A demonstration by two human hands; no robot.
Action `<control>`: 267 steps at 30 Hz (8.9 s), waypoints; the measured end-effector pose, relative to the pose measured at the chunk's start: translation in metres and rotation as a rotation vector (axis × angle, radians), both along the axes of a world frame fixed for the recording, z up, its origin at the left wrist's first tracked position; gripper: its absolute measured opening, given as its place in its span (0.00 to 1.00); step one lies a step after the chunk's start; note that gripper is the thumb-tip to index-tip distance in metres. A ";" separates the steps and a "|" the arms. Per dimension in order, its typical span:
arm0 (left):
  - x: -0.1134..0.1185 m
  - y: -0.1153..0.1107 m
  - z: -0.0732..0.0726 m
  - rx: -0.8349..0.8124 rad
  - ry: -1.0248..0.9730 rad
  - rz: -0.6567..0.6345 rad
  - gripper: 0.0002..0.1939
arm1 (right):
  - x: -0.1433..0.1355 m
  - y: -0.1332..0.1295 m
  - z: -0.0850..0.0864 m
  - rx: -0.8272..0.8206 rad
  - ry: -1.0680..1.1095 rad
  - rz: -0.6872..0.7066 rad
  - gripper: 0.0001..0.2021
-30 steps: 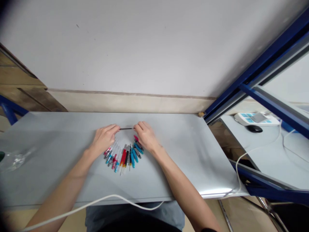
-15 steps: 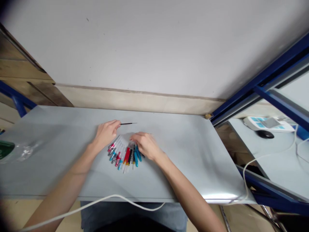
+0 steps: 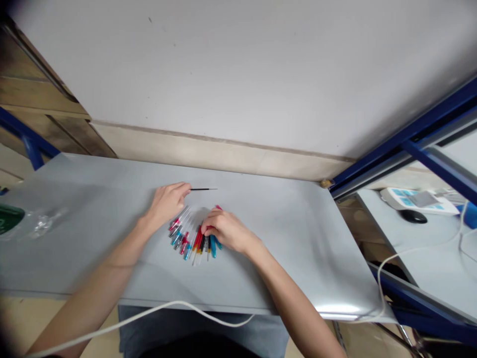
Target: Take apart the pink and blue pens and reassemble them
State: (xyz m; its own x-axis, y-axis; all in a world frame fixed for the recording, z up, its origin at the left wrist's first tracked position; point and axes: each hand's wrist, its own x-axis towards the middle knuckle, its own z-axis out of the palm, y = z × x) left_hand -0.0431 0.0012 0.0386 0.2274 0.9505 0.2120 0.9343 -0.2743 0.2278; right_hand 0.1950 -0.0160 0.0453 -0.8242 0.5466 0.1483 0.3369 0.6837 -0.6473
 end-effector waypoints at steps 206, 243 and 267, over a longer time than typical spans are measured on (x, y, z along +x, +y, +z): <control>-0.047 0.008 -0.001 -0.773 -0.442 -0.053 0.22 | 0.027 0.014 0.005 0.098 -0.196 -0.829 0.12; -0.045 0.014 -0.012 -0.422 -0.347 0.089 0.27 | 0.037 0.026 -0.012 0.055 -0.219 -0.846 0.12; -0.027 0.016 -0.032 -0.042 -0.059 0.177 0.29 | 0.042 0.050 -0.045 0.082 0.047 -0.907 0.16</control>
State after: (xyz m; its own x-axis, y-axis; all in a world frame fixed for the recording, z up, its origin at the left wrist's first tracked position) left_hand -0.0706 0.0171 0.0065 0.0438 0.9828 0.1794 0.9517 -0.0956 0.2916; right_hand 0.2373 0.0343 0.0006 -0.0755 0.9682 0.2384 0.7422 0.2143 -0.6350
